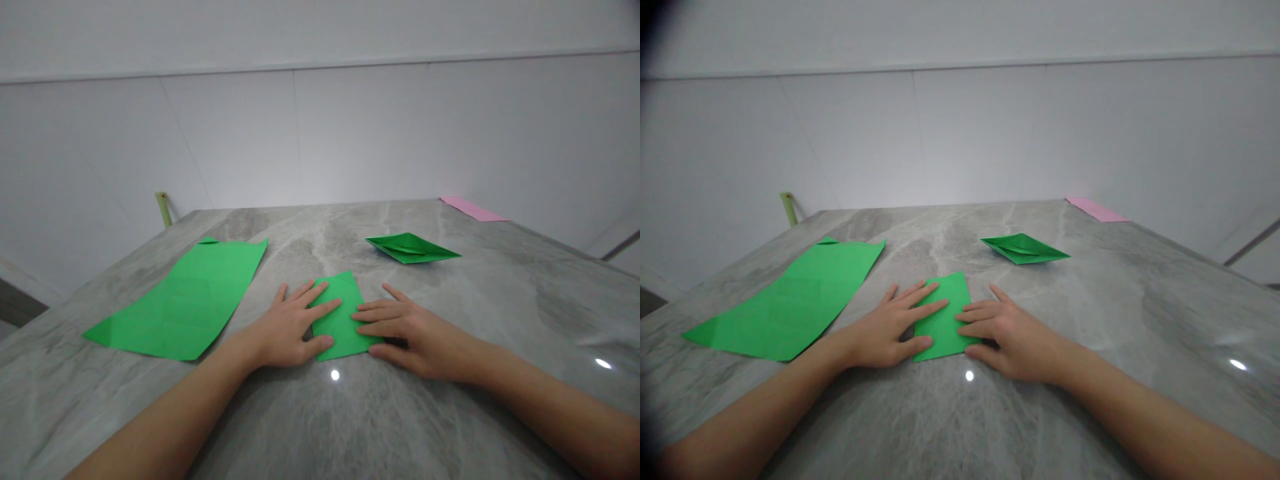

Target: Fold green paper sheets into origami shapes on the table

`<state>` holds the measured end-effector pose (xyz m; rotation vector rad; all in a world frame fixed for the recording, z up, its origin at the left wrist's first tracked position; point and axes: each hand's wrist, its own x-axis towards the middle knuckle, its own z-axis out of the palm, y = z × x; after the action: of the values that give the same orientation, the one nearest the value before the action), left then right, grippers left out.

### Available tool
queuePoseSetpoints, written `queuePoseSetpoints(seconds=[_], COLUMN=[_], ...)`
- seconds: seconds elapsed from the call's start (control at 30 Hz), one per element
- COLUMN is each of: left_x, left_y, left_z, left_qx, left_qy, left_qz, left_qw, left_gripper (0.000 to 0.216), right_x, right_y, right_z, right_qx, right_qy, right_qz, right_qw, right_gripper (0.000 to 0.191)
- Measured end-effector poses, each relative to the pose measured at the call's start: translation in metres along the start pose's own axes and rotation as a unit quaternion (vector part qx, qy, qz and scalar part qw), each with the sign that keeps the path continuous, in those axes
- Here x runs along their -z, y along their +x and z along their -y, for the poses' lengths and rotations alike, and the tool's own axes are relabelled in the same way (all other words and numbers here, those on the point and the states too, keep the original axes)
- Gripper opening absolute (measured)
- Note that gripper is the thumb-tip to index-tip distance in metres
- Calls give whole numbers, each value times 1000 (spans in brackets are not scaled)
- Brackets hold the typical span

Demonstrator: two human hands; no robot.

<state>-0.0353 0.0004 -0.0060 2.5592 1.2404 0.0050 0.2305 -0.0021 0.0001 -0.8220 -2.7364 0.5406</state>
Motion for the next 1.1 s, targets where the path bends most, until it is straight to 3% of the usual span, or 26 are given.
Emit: queuePoseSetpoints(seconds=[0.23, 0.4, 0.57, 0.67, 0.93, 1.1], left_x=[7, 7, 6, 6, 5, 3], left_y=[-2, -3, -4, -3, -4, -5], left_z=[0, 2, 1, 0, 2, -2], left_qx=[-29, -61, -104, -104, -86, -85], left_qy=[-32, -56, -81, -91, -68, -65], left_qz=[18, 16, 25, 32, 24, 19], left_qw=[999, 996, 991, 990, 994, 994], left_gripper=[76, 77, 81, 91, 95, 95], right_x=[-2, -1, -2, -1, 3, 5], right_y=[0, -2, -1, 0, -3, -2], right_z=[-3, -11, -10, -6, -3, 2], right_qx=[45, 73, 99, 102, 91, 90], right_qy=[2, 10, 12, 14, 54, 62], right_qz=[-33, -15, -1, 17, 62, 50], right_qw=[998, 997, 995, 995, 992, 993], right_gripper=[22, 40, 36, 33, 42, 29])
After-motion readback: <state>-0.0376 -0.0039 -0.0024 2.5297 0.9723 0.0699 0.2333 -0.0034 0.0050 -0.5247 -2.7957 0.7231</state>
